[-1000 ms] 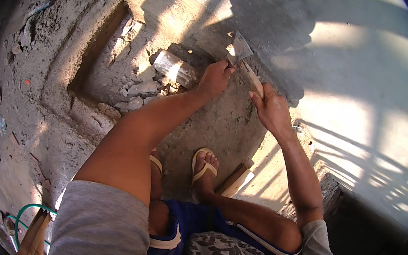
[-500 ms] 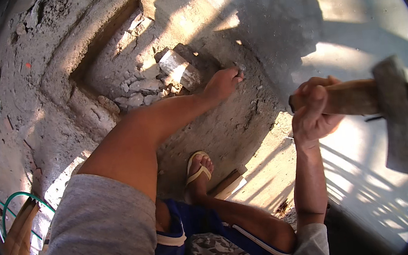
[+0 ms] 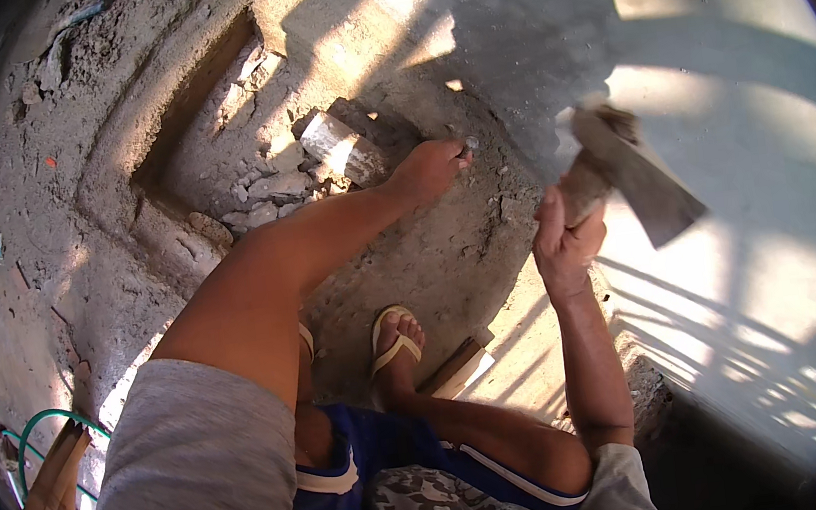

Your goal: The person uses an axe and a small metal chisel to chip away at concrete inside a rectangular cutout in the floor.

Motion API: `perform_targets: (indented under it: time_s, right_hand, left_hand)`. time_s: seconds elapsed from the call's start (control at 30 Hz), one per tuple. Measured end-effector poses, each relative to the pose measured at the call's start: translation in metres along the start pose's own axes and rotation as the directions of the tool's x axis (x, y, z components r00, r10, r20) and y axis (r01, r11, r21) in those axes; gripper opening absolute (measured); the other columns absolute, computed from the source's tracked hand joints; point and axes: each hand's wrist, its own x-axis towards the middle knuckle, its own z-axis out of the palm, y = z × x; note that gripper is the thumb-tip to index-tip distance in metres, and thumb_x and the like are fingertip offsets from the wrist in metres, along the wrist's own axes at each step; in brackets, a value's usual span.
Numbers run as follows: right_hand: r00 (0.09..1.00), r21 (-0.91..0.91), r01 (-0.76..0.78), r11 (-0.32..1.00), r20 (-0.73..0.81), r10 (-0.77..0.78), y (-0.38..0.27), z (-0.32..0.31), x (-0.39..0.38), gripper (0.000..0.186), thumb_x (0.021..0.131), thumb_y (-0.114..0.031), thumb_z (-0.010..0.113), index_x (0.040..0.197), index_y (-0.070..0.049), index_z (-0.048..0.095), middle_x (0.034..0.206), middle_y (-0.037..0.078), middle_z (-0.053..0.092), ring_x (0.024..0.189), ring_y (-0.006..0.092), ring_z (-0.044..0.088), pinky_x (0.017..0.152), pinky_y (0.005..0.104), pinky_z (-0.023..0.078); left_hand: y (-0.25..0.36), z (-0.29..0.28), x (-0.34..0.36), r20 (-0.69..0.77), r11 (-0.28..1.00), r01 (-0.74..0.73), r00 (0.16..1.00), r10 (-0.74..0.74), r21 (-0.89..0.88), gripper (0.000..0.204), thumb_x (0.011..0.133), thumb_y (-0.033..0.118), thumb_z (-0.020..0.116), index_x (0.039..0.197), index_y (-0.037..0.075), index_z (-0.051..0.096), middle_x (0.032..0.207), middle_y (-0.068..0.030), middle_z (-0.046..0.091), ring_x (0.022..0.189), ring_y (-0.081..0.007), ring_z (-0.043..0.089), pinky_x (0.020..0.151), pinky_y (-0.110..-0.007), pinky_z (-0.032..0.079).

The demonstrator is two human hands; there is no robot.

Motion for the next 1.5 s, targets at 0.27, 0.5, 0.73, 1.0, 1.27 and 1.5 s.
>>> perform_targets:
  time_s: [0.27, 0.5, 0.73, 1.0, 1.27, 1.5]
  right_hand:
    - [0.744, 0.140, -0.611, 0.779, 0.438, 0.505, -0.034, -0.020, 0.038, 0.038, 0.103, -0.036, 0.061, 0.118, -0.002, 0.059, 0.067, 0.000, 0.054, 0.054, 0.0078, 0.050, 0.048, 0.0267, 0.040]
    - [0.971, 0.109, -0.240, 0.965, 0.048, 0.236, 0.012, 0.009, -0.032, 0.033, 0.104, -0.031, 0.060, 0.112, 0.001, 0.057, 0.066, 0.006, 0.060, 0.056, 0.0103, 0.057, 0.051, 0.0273, 0.045]
    - [0.738, 0.137, -0.625, 0.769, 0.424, 0.525, -0.031, -0.012, 0.016, 0.031, 0.103, -0.032, 0.062, 0.100, -0.001, 0.057, 0.064, 0.004, 0.059, 0.054, 0.0109, 0.055, 0.052, 0.0296, 0.047]
    - [0.754, -0.104, -0.450, 0.887, 0.488, 0.440, 0.012, 0.008, -0.037, 0.031, 0.102, -0.032, 0.064, 0.103, -0.002, 0.056, 0.063, 0.007, 0.059, 0.052, 0.0141, 0.060, 0.051, 0.0336, 0.049]
    - [0.331, 0.203, -0.943, 0.262, 0.598, 0.729, 0.009, -0.016, -0.117, 0.034, 0.098, -0.035, 0.067, 0.099, -0.004, 0.054, 0.064, 0.003, 0.056, 0.048, 0.0135, 0.055, 0.046, 0.0302, 0.047]
    - [0.100, 0.164, -0.986, -0.024, 0.705, 0.702, -0.011, 0.010, -0.162, 0.034, 0.098, -0.037, 0.066, 0.103, -0.004, 0.055, 0.069, 0.004, 0.057, 0.051, 0.0135, 0.057, 0.047, 0.0305, 0.047]
  left_hand:
    - [-0.006, -0.007, -0.005, 0.042, 0.999, 0.042, 0.998, -0.043, 0.034, 0.017, 0.098, 0.014, 0.062, 0.108, 0.000, 0.065, 0.092, -0.0177, 0.069, 0.082, -0.0263, 0.066, 0.080, -0.041, 0.050]
    - [-0.008, -0.003, 0.007, 0.104, 0.986, 0.043, 0.993, -0.061, 0.161, 0.020, 0.099, 0.017, 0.062, 0.110, 0.000, 0.065, 0.094, -0.0193, 0.070, 0.083, -0.0317, 0.068, 0.076, -0.041, 0.051]
    - [-0.018, -0.008, 0.002, 0.082, 0.983, -0.066, 0.995, 0.053, 0.172, 0.022, 0.100, 0.021, 0.062, 0.112, 0.002, 0.065, 0.095, -0.0194, 0.071, 0.086, -0.0350, 0.069, 0.079, -0.042, 0.052]
    - [0.007, -0.010, 0.014, 0.219, 0.879, -0.046, 0.973, -0.067, 0.475, 0.022, 0.099, 0.023, 0.063, 0.111, 0.004, 0.064, 0.094, -0.0186, 0.071, 0.091, -0.0366, 0.069, 0.079, -0.046, 0.052]
    - [-0.017, 0.004, 0.038, 0.288, 0.859, -0.141, 0.957, -0.009, 0.492, 0.027, 0.101, 0.021, 0.059, 0.117, -0.001, 0.058, 0.094, -0.0215, 0.070, 0.093, -0.0393, 0.069, 0.078, -0.048, 0.053]
    - [-0.004, 0.043, 0.037, 0.434, 0.714, -0.333, 0.900, 0.045, 0.617, 0.027, 0.099, 0.017, 0.058, 0.120, -0.001, 0.057, 0.091, -0.0234, 0.068, 0.090, -0.0403, 0.069, 0.077, -0.048, 0.053]
